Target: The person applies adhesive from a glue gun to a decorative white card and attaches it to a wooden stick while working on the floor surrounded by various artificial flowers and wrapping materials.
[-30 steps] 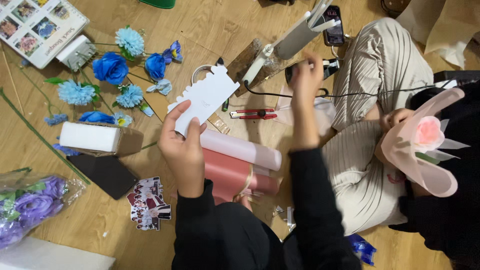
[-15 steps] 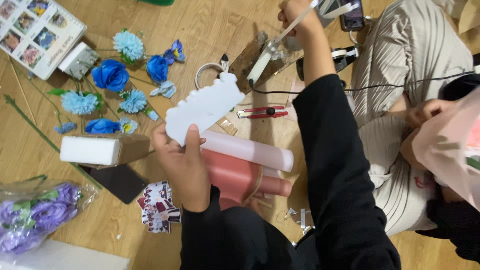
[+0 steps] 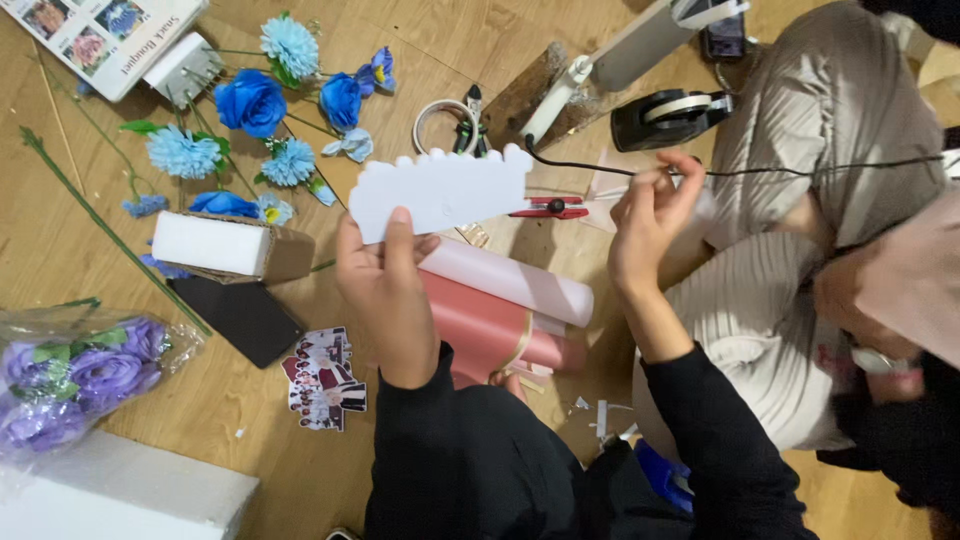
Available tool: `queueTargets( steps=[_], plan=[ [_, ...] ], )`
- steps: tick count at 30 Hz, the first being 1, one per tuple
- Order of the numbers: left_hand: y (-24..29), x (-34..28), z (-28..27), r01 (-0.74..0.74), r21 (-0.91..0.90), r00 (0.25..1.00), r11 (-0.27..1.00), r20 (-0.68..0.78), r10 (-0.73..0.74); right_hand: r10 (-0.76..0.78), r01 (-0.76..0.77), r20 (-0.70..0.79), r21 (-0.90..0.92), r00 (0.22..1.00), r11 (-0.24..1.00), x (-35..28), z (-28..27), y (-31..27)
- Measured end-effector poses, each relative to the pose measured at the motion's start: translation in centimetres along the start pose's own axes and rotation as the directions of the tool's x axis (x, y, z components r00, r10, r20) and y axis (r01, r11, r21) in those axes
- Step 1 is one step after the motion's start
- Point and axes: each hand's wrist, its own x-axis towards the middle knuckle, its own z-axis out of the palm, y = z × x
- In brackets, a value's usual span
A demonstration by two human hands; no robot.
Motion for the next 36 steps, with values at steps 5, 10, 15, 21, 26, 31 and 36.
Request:
queueTargets(
  steps=[5, 10, 15, 21, 26, 31, 36],
  plan=[
    [-0.4, -0.4, -0.2, -0.024, -0.091, 1.0, 0.996, -0.01, 0.023, -0.017, 0.017, 0.0, -0.098, 1.0, 0.995, -1.3, -2.5, 0.2],
    [-2.0, 0.1, -0.7, -0.04, -0.09, 0.999, 0.995, 0.0, 0.04, 0.05, -0.053, -0.024, -0.1, 0.998, 0.994, -2.1, -1.4, 1.8],
    [0.1, -0.5, 0.2, -0.061, -0.052, 0.998, 0.997, 0.02, 0.062, 0.111, -0.111, 0.023, 0.001, 0.994, 0.994, -2.2, 0.2, 2.9],
    [0.7, -0.8, 0.4, -0.055, -0.015, 0.998, 0.998, 0.014, 0.056, 0.211, -0.211, 0.037, -0.012, 0.977, 0.977, -2.4, 0.6, 2.9],
    [0.7, -0.7, 0.3, -0.061, -0.03, 0.998, 0.998, 0.032, 0.062, 0.216, -0.214, 0.063, -0.039, 0.974, 0.976, -2.5, 0.4, 2.5],
    [0.0, -0.3, -0.1, -0.085, -0.055, 0.996, 0.995, 0.017, 0.086, 0.167, -0.154, 0.086, -0.136, 0.982, 0.979, -2.4, 0.9, 0.7],
    [-1.0, 0.2, -0.2, -0.09, -0.132, 0.996, 0.987, -0.033, 0.087, -0.103, 0.227, 0.318, -0.382, 0.942, 0.896, -2.5, 0.6, 0.8]
  ],
)
